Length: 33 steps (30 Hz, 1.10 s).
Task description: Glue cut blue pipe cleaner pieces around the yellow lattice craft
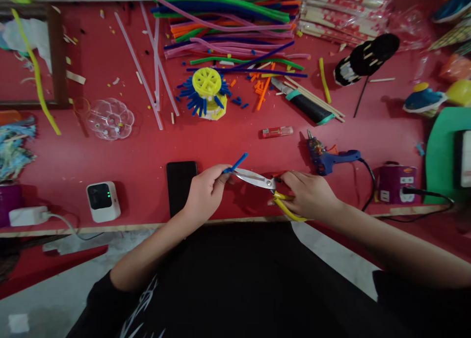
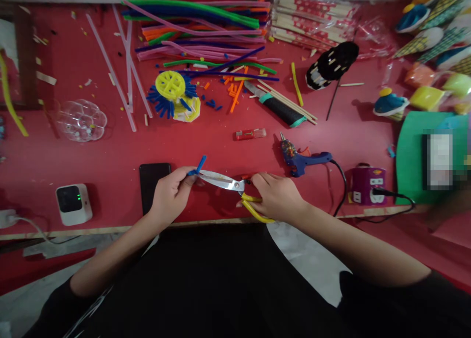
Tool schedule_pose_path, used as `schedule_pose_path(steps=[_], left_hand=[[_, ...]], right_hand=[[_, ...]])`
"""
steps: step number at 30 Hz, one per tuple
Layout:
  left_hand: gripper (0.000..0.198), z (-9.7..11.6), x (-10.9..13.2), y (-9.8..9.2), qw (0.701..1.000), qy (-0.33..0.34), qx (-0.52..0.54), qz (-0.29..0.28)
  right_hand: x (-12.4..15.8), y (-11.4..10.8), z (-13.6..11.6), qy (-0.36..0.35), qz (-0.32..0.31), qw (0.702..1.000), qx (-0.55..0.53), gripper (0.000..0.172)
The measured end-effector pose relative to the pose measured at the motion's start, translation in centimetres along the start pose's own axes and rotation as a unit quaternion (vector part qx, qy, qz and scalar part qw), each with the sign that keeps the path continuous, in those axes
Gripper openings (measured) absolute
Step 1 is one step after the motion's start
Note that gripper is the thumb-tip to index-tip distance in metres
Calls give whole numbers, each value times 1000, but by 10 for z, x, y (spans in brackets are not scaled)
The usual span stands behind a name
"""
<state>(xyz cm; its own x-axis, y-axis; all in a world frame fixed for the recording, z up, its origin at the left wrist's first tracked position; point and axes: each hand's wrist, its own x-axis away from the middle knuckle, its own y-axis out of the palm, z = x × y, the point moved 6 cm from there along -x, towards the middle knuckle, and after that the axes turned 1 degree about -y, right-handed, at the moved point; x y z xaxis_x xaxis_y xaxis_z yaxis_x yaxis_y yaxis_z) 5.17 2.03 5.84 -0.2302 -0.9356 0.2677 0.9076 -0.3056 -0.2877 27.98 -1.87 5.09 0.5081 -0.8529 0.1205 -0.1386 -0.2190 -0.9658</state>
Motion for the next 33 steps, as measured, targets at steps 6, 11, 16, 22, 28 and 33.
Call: schedule_pose_path(steps=[6, 11, 16, 22, 28, 33], left_hand=[[18, -2, 0, 0, 1000, -21, 17, -8], [20, -1, -1, 2, 1000, -19, 4, -24], [23, -4, -2, 4, 998, -25, -19, -49], [16, -14, 0, -5, 998, -65, 16, -21], [18, -23, 2, -19, 979, -99, 172, 50], [21, -28, -1, -20, 954, -118, 263, 84]], right_hand=[[0, -1, 3, -2, 0, 1000, 24, 53], [0, -3, 0, -32, 22, 998, 49, 55], [-1, 6, 0, -23, -34, 998, 39, 57], [-3, 13, 6, 55, -47, 996, 53, 55], [-13, -5, -6, -20, -15, 999, 32, 42], [-64, -46, -16, -135, 66, 989, 11, 31]])
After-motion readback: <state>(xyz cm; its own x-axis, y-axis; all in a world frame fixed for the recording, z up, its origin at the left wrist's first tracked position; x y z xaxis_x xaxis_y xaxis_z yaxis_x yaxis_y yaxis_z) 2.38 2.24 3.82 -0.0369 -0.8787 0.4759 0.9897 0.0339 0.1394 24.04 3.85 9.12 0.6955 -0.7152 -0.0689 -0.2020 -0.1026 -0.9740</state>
